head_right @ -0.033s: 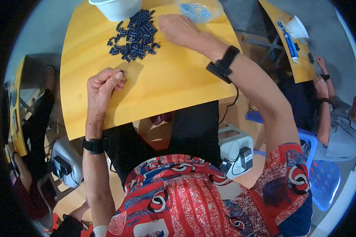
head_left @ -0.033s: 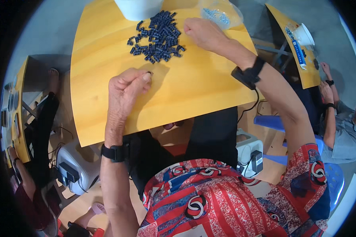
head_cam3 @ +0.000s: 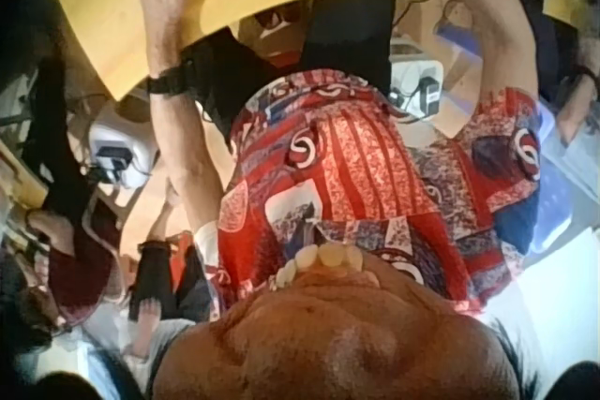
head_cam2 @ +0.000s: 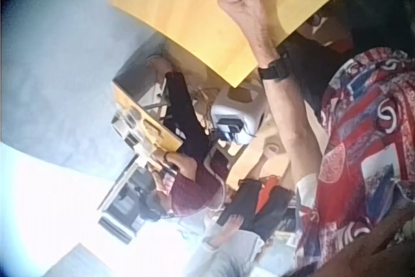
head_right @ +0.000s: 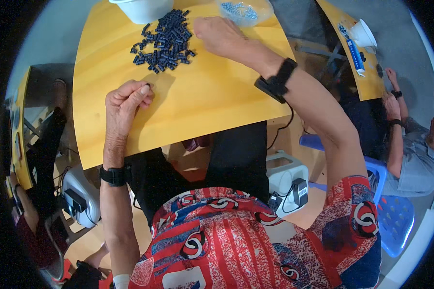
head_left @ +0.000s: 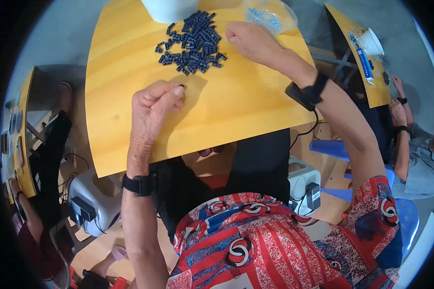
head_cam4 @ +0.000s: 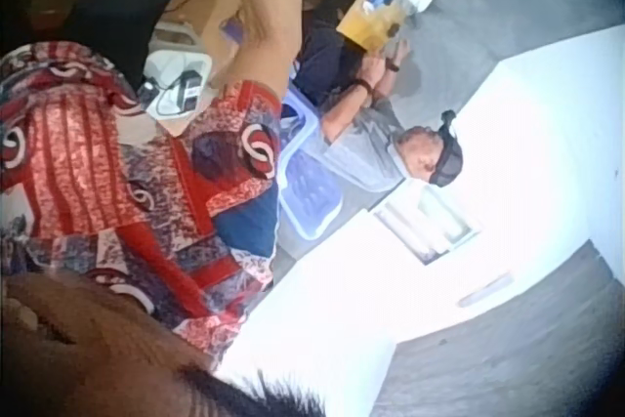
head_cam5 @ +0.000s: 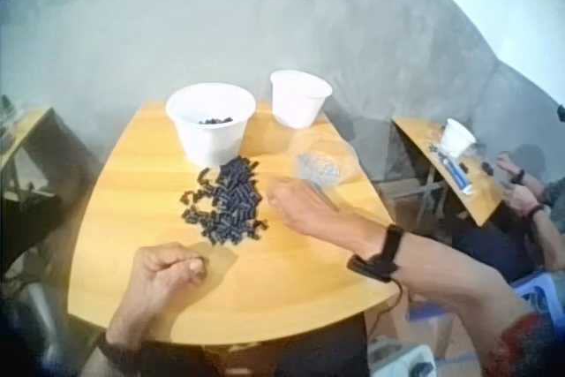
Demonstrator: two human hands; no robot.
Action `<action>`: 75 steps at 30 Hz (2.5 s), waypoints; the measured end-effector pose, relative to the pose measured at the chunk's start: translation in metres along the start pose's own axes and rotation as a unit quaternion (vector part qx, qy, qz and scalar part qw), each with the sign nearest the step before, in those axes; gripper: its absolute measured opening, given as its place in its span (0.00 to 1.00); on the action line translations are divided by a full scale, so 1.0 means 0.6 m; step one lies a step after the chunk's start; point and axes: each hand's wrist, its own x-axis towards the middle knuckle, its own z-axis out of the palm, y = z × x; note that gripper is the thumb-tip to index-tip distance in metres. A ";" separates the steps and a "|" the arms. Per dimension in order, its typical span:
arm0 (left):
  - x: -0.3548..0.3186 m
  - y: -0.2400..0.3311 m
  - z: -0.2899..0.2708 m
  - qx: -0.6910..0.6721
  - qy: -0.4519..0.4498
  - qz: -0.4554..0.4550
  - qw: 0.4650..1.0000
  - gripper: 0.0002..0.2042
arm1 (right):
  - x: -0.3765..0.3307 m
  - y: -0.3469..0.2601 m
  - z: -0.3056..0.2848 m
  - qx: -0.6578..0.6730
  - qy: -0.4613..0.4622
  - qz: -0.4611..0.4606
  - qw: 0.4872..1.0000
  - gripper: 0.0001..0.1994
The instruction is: Manually assembling small plastic tube components at a work table.
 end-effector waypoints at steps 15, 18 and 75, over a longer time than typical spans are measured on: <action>-0.005 -0.007 0.000 -0.003 0.014 0.000 1.000 0.08 | -0.177 -0.123 0.003 0.182 0.037 -0.126 0.974 0.05; -0.017 -0.010 0.016 -0.027 0.033 -0.015 0.999 0.09 | -0.194 -0.125 0.002 0.215 0.047 -0.075 0.973 0.05; -0.070 -0.021 0.080 -0.014 -0.041 -0.001 0.999 0.06 | -0.161 -0.190 -0.018 0.258 0.066 -0.081 0.961 0.06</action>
